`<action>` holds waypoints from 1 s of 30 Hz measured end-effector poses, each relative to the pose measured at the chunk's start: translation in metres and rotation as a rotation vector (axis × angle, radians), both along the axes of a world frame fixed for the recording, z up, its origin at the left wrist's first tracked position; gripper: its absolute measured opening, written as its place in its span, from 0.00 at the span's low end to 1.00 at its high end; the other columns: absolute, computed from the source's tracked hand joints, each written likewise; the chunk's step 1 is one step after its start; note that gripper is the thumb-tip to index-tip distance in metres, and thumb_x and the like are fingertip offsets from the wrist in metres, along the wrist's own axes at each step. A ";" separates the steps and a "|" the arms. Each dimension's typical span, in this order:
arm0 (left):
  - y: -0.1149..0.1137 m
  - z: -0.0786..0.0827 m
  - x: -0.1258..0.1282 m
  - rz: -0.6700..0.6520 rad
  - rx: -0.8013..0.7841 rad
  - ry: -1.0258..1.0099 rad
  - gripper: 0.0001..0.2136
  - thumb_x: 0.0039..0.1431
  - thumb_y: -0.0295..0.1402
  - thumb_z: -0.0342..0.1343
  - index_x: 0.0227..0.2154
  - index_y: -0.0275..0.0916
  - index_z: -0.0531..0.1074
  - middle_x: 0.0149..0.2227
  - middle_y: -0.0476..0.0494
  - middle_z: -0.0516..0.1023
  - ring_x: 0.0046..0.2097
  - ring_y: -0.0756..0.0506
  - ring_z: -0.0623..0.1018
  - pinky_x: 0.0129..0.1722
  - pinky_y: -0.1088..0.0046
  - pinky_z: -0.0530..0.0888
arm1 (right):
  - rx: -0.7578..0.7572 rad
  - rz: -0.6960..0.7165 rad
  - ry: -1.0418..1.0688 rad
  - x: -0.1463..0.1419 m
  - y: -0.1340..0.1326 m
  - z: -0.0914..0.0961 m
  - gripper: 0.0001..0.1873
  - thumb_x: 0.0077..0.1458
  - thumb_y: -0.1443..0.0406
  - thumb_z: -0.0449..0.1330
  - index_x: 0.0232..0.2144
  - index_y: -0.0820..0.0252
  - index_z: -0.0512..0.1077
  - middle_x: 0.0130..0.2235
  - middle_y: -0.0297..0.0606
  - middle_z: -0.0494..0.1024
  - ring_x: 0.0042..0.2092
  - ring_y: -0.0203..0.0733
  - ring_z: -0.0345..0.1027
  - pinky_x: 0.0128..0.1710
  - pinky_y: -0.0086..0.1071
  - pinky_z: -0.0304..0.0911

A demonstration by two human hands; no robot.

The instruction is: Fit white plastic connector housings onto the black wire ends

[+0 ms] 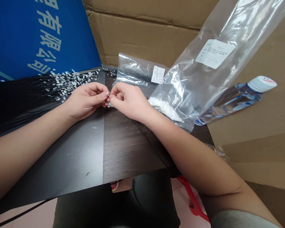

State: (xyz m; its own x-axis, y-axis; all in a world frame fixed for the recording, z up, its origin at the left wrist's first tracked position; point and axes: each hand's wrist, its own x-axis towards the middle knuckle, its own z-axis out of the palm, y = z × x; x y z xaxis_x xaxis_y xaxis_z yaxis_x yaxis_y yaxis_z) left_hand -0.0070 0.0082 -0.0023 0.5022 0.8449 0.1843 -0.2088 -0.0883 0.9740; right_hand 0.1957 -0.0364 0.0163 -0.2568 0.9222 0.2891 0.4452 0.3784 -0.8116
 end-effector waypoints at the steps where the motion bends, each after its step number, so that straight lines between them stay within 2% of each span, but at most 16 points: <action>1: 0.000 0.000 0.000 -0.002 -0.001 0.000 0.18 0.49 0.42 0.81 0.32 0.36 0.80 0.27 0.46 0.79 0.28 0.51 0.77 0.28 0.76 0.73 | 0.010 0.000 -0.007 0.000 0.000 0.000 0.05 0.61 0.63 0.62 0.33 0.57 0.71 0.24 0.28 0.71 0.28 0.35 0.63 0.32 0.32 0.56; 11: 0.001 0.000 -0.001 -0.002 0.013 0.027 0.19 0.50 0.43 0.80 0.32 0.37 0.79 0.26 0.47 0.79 0.28 0.51 0.76 0.29 0.76 0.73 | 0.045 -0.051 -0.066 -0.006 -0.007 0.003 0.06 0.60 0.63 0.61 0.31 0.57 0.70 0.24 0.27 0.70 0.29 0.35 0.63 0.34 0.33 0.56; 20: 0.001 0.000 -0.001 -0.007 0.007 0.055 0.21 0.49 0.45 0.80 0.32 0.37 0.78 0.26 0.48 0.78 0.27 0.51 0.76 0.30 0.76 0.73 | -0.161 -0.052 0.081 -0.009 -0.008 0.006 0.04 0.59 0.65 0.62 0.32 0.58 0.72 0.24 0.30 0.73 0.26 0.34 0.63 0.28 0.31 0.55; 30: -0.001 0.001 0.000 0.006 0.010 0.063 0.18 0.53 0.43 0.79 0.32 0.36 0.78 0.25 0.47 0.77 0.27 0.50 0.77 0.30 0.73 0.73 | -0.202 -0.024 0.121 -0.008 -0.007 0.007 0.05 0.59 0.66 0.64 0.31 0.58 0.71 0.25 0.32 0.72 0.27 0.35 0.63 0.26 0.31 0.55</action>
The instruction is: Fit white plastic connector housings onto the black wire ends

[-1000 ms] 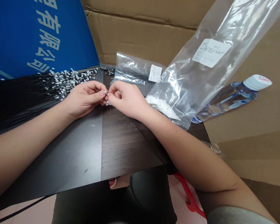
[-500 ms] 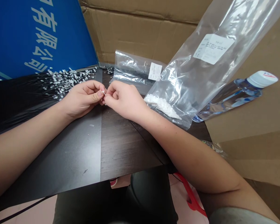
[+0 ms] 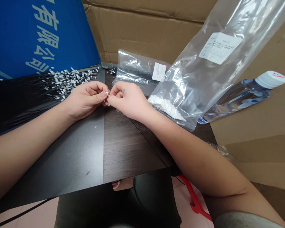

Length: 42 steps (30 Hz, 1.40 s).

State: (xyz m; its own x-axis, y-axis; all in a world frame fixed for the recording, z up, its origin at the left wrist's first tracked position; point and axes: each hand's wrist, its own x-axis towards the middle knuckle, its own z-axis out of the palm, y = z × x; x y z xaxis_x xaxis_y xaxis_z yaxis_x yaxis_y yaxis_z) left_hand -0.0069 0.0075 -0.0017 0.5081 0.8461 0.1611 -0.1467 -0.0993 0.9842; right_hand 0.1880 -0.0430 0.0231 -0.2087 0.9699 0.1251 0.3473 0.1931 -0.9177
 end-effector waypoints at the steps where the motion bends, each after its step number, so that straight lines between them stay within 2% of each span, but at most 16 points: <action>1: 0.000 0.000 0.000 0.001 0.003 -0.001 0.18 0.53 0.43 0.79 0.32 0.36 0.78 0.25 0.47 0.77 0.27 0.50 0.77 0.30 0.73 0.73 | -0.003 0.002 0.003 0.000 0.000 0.000 0.05 0.59 0.66 0.64 0.31 0.58 0.71 0.25 0.32 0.72 0.27 0.35 0.63 0.26 0.31 0.55; 12: 0.000 0.000 -0.001 -0.023 -0.030 -0.007 0.19 0.52 0.45 0.79 0.32 0.36 0.78 0.26 0.46 0.78 0.28 0.51 0.77 0.30 0.76 0.73 | 0.120 -0.028 -0.037 0.000 0.001 -0.009 0.04 0.59 0.65 0.62 0.35 0.55 0.68 0.25 0.28 0.71 0.28 0.36 0.64 0.30 0.31 0.58; 18: -0.001 0.004 0.000 -0.033 -0.062 -0.020 0.19 0.51 0.44 0.79 0.30 0.35 0.78 0.26 0.46 0.78 0.28 0.51 0.77 0.30 0.76 0.73 | 0.132 -0.027 -0.046 0.000 0.000 -0.009 0.05 0.60 0.64 0.61 0.36 0.54 0.67 0.25 0.28 0.70 0.28 0.36 0.66 0.32 0.32 0.60; 27: -0.001 0.002 0.001 -0.008 -0.063 -0.013 0.17 0.56 0.42 0.77 0.31 0.36 0.78 0.27 0.45 0.79 0.28 0.50 0.77 0.30 0.73 0.74 | 0.154 -0.036 -0.067 0.001 -0.001 -0.009 0.04 0.60 0.63 0.62 0.37 0.54 0.69 0.25 0.27 0.70 0.29 0.36 0.66 0.32 0.31 0.60; 35: -0.001 0.002 0.002 -0.047 -0.068 -0.046 0.19 0.52 0.44 0.79 0.31 0.35 0.79 0.27 0.46 0.79 0.28 0.51 0.76 0.30 0.75 0.73 | 0.165 -0.044 -0.070 0.001 -0.001 -0.008 0.04 0.60 0.64 0.62 0.37 0.55 0.70 0.25 0.27 0.70 0.29 0.36 0.65 0.32 0.31 0.60; 42: -0.002 0.003 0.002 -0.001 -0.062 -0.002 0.17 0.56 0.42 0.77 0.31 0.35 0.78 0.26 0.46 0.78 0.28 0.50 0.78 0.30 0.73 0.74 | 0.157 -0.031 -0.072 0.002 0.000 -0.010 0.04 0.61 0.63 0.63 0.38 0.55 0.70 0.27 0.29 0.70 0.31 0.37 0.66 0.32 0.31 0.59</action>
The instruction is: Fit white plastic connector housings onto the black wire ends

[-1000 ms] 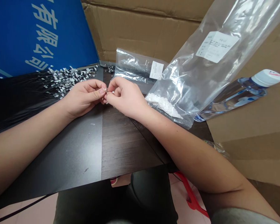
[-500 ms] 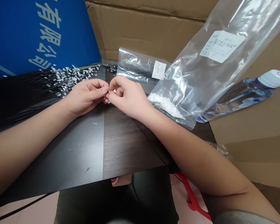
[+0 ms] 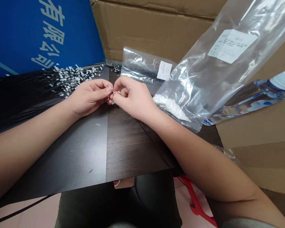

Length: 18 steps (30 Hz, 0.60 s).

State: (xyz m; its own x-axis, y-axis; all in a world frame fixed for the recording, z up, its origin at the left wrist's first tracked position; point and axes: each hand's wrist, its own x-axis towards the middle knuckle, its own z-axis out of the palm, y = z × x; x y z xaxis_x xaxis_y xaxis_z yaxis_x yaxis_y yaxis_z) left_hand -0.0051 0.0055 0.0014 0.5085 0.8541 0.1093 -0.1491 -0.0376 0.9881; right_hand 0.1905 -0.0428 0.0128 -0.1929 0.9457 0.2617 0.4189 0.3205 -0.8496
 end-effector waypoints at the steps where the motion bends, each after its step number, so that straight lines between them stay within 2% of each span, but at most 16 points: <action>1: 0.000 0.000 0.000 0.001 0.001 -0.001 0.17 0.56 0.42 0.77 0.31 0.35 0.78 0.26 0.46 0.78 0.28 0.50 0.78 0.30 0.73 0.74 | 0.000 -0.002 -0.001 0.000 0.000 0.000 0.04 0.61 0.63 0.63 0.38 0.54 0.70 0.27 0.29 0.70 0.30 0.36 0.66 0.32 0.31 0.59; 18: 0.002 -0.004 -0.001 -0.017 0.006 -0.012 0.18 0.55 0.44 0.77 0.31 0.36 0.79 0.27 0.45 0.79 0.28 0.49 0.78 0.30 0.73 0.74 | 0.030 -0.009 -0.010 0.001 -0.001 0.000 0.04 0.61 0.64 0.63 0.37 0.55 0.70 0.25 0.27 0.67 0.28 0.36 0.65 0.32 0.32 0.58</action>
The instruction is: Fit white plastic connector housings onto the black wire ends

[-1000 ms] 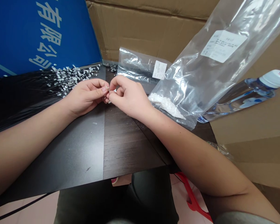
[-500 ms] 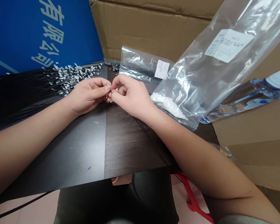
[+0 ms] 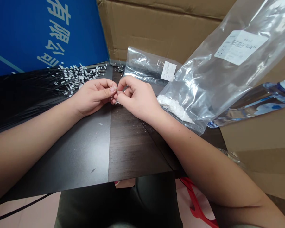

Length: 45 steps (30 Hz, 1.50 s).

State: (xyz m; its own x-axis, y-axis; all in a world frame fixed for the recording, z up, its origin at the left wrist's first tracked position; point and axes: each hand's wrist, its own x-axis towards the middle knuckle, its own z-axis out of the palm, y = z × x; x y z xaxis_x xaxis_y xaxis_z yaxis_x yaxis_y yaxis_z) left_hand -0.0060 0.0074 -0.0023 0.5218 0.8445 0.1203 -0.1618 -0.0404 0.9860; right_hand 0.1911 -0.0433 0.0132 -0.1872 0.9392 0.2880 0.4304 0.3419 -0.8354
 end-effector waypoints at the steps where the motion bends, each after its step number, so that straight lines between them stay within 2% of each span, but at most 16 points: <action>1: 0.000 0.000 0.000 -0.008 -0.001 -0.007 0.18 0.55 0.44 0.77 0.31 0.36 0.79 0.27 0.45 0.79 0.28 0.50 0.77 0.30 0.73 0.73 | 0.005 0.001 0.002 0.000 0.000 0.000 0.04 0.61 0.64 0.63 0.37 0.55 0.70 0.24 0.27 0.67 0.28 0.36 0.65 0.31 0.32 0.58; 9: 0.000 0.000 0.001 -0.030 -0.003 -0.022 0.19 0.55 0.45 0.77 0.32 0.35 0.78 0.29 0.46 0.80 0.28 0.52 0.76 0.31 0.75 0.74 | 0.049 0.000 0.009 0.000 0.002 -0.004 0.04 0.59 0.65 0.64 0.35 0.55 0.70 0.23 0.25 0.68 0.26 0.34 0.65 0.30 0.31 0.58; 22: 0.003 -0.006 -0.002 -0.017 0.048 0.005 0.18 0.56 0.46 0.76 0.34 0.37 0.78 0.30 0.45 0.80 0.30 0.50 0.78 0.31 0.74 0.75 | -0.047 -0.028 0.077 -0.001 -0.001 0.000 0.10 0.61 0.64 0.66 0.38 0.53 0.65 0.23 0.25 0.70 0.26 0.34 0.66 0.29 0.29 0.59; 27: 0.003 -0.008 -0.002 -0.016 0.046 -0.002 0.18 0.57 0.45 0.76 0.34 0.37 0.78 0.31 0.44 0.81 0.30 0.50 0.77 0.31 0.74 0.75 | -0.121 -0.003 0.145 -0.003 -0.002 0.002 0.10 0.61 0.66 0.65 0.38 0.53 0.65 0.23 0.25 0.71 0.24 0.34 0.66 0.26 0.29 0.60; 34: 0.002 -0.008 -0.001 -0.006 0.043 -0.007 0.17 0.57 0.45 0.76 0.35 0.37 0.78 0.31 0.45 0.81 0.30 0.51 0.77 0.32 0.74 0.75 | -0.310 0.019 0.289 -0.006 0.000 0.008 0.12 0.60 0.68 0.65 0.36 0.52 0.64 0.22 0.26 0.73 0.20 0.34 0.66 0.19 0.27 0.59; 45: 0.001 -0.007 -0.001 -0.004 0.075 -0.001 0.17 0.58 0.45 0.75 0.35 0.37 0.79 0.30 0.46 0.81 0.29 0.52 0.77 0.31 0.75 0.74 | -0.373 0.073 0.424 -0.006 0.004 0.003 0.13 0.57 0.67 0.67 0.36 0.52 0.63 0.21 0.26 0.75 0.18 0.34 0.66 0.15 0.26 0.57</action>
State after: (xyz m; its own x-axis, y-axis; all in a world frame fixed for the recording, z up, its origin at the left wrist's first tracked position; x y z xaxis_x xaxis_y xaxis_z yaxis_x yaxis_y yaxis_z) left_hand -0.0070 0.0082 -0.0097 0.5250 0.8310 0.1837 -0.1630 -0.1137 0.9800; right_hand 0.1848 -0.0396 0.0167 -0.1954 0.9807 0.0036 0.0180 0.0072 -0.9998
